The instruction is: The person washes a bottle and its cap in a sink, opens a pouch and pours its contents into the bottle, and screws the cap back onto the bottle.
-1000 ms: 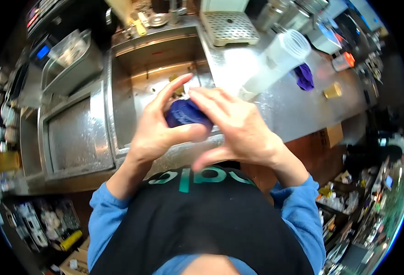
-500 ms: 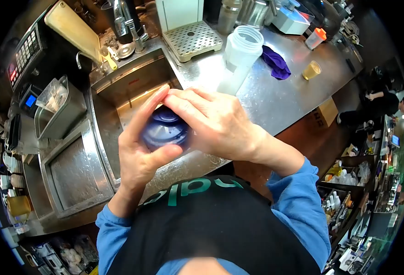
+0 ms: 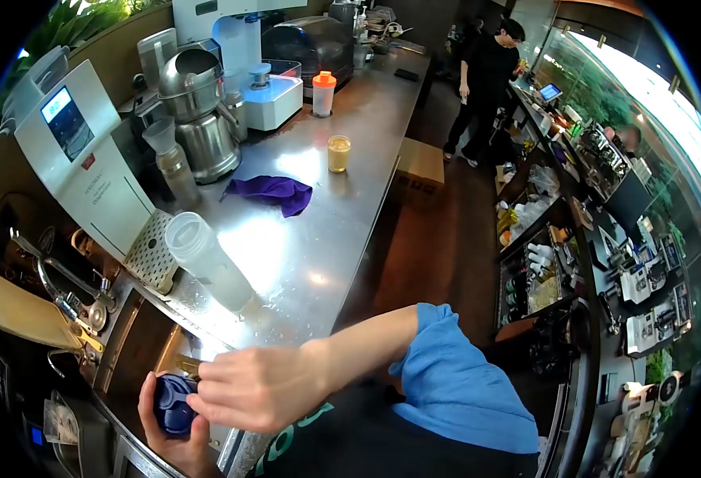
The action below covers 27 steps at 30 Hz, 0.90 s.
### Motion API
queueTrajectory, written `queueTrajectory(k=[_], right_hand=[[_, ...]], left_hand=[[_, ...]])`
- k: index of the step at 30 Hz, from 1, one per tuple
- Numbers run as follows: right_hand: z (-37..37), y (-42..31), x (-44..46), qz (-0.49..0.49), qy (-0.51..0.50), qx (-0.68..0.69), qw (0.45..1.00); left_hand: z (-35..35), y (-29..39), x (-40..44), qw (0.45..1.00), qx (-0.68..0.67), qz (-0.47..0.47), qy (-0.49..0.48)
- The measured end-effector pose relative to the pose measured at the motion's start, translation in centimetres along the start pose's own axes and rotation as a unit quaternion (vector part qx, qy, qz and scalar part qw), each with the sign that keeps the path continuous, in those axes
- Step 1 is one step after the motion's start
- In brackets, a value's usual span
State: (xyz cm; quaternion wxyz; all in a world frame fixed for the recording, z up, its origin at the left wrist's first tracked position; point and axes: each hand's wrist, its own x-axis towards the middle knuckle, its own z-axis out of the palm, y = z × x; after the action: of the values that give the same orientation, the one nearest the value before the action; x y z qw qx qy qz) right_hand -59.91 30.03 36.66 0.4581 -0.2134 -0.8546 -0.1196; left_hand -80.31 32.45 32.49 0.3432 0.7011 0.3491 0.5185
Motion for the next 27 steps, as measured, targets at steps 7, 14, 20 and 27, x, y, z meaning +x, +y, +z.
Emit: queueTrajectory(k=[7, 14, 20, 27], right_hand=[[-0.5, -0.4, 1.9, 0.016, -0.023, 0.194, 0.981], [2.1, -1.0, 2.6, -0.122, -0.016, 0.022, 0.992], [6.7, -1.5, 3.8, -0.107, -0.051, -0.087, 0.989], [2.5, 1.7, 1.4, 0.027, -0.039, 0.073, 0.996]], left_hand=[[-0.2, 0.0, -0.7, 0.994, 0.082, 0.035, 0.07], [0.0, -1.5, -1.4, 0.994, 0.041, -0.073, 0.072], [-0.2, -1.6, -1.0, 0.99, -0.111, -0.056, 0.071], [-0.8, 0.4, -0.3, 0.982, -0.171, -0.074, -0.026]])
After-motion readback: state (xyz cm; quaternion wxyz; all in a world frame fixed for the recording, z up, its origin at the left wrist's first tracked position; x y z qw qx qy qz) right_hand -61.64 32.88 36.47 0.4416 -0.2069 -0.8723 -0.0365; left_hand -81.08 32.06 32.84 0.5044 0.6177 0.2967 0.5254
